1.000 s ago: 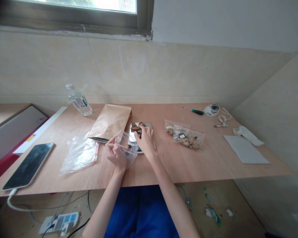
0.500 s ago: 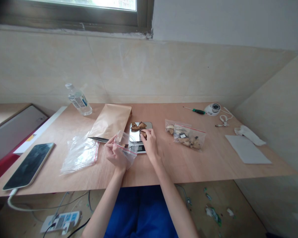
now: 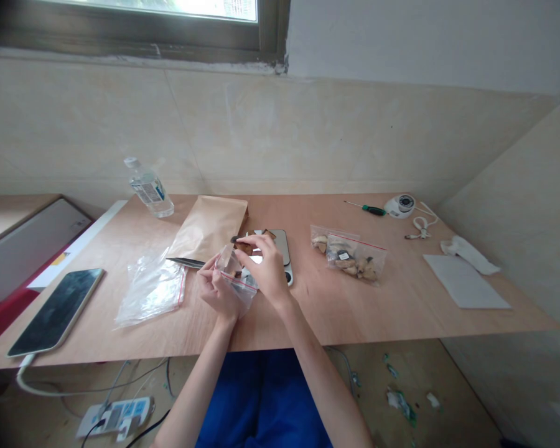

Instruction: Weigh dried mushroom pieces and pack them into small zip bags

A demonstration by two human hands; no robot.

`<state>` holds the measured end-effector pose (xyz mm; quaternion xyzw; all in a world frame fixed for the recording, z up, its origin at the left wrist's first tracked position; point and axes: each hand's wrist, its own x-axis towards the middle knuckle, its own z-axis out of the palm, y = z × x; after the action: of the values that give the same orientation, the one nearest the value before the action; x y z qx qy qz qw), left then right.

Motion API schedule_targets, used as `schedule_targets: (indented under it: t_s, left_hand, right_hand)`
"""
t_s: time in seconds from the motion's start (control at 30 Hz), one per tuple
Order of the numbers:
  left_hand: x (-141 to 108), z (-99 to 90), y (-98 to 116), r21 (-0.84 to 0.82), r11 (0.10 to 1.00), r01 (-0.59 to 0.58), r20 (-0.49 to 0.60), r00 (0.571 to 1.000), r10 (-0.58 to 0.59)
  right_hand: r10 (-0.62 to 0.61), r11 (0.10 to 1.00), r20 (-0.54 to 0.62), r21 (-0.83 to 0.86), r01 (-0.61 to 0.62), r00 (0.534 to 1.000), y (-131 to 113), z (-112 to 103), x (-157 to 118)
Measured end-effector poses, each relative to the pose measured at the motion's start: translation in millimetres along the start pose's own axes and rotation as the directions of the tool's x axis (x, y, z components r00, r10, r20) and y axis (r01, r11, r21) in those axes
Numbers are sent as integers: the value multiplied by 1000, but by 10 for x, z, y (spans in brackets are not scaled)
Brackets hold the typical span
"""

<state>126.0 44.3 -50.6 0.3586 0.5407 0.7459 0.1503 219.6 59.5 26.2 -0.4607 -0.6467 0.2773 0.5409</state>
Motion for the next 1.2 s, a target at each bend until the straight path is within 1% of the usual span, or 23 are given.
schedule_targets:
  t_s: [0.13,0.23,0.27,0.3,0.37,0.4,0.43,0.47,0.57,0.63,0.7,0.77,0.87,0.97,1.03,1.1,1.17,1.2]
  left_hand:
    - [-6,0,-20,-42,999,25,5,1000,-25]
    - [-8,1,-29,-58,998,11,4,1000,-11]
    - [-7,1,-28,-58,998,4,-1,1000,-4]
    - [-6,0,-25,-57,998,-5,-6,1000,4]
    - [-1,-4,-17,-43,999,-22,-14,1000,21]
    - [2,-6,-12,-33,999,-29,-15,999,29]
    - [4,-8,-8,-22,999,-33,-15,999,33]
    - [6,-9,-4,-11,999,-35,-11,999,35]
    - [9,-8,1,-4,999,-40,-1,999,40]
    - [11,-5,-1,-18,998,-52,-5,999,52]
    - [12,-5,-5,-11,998,-60,-13,998,60]
    - [12,-7,-9,16,998,-60,-12,998,60]
    - [11,-9,-12,20,998,-62,-8,998,62]
    - [8,-7,-11,1,997,-71,-9,997,71]
    - [7,-6,-12,-9,998,-70,-7,998,70]
    - [7,-8,-17,-16,998,-63,-3,998,63]
    - [7,-10,-23,-16,998,-58,2,998,59]
    - [7,-11,-25,-13,998,-56,5,998,56]
  right_hand:
    - [-46,990,163,-123,66,986,-56,-44,-66]
    - [-38,969,273,-224,102,961,-62,-98,-79]
    - [-33,967,272,-236,100,962,-45,-110,-66]
    - [-29,967,238,-238,88,971,-11,-116,-43]
    - [-31,966,108,-250,57,994,117,-106,30]
    - [-37,960,47,-277,49,998,211,-90,74]
    - [-43,945,12,-324,44,999,319,-67,118]
    - [-46,919,11,-391,47,999,435,-39,161]
    - [-4,810,100,-583,62,995,753,61,259]
    - [19,755,146,-651,82,989,892,114,305]
    - [25,728,169,-678,98,985,966,138,346]
    - [23,722,184,-683,111,983,1000,131,384]
    - [3,744,208,-654,137,978,1031,90,412]
    - [-22,791,176,-598,125,984,1072,53,388]
    - [-23,844,125,-529,87,992,1088,31,353]
    - [3,905,64,-424,24,998,1067,4,318]
    - [56,955,8,-293,-51,998,979,-34,291]
    - [87,974,-2,-210,-86,996,905,-56,279]
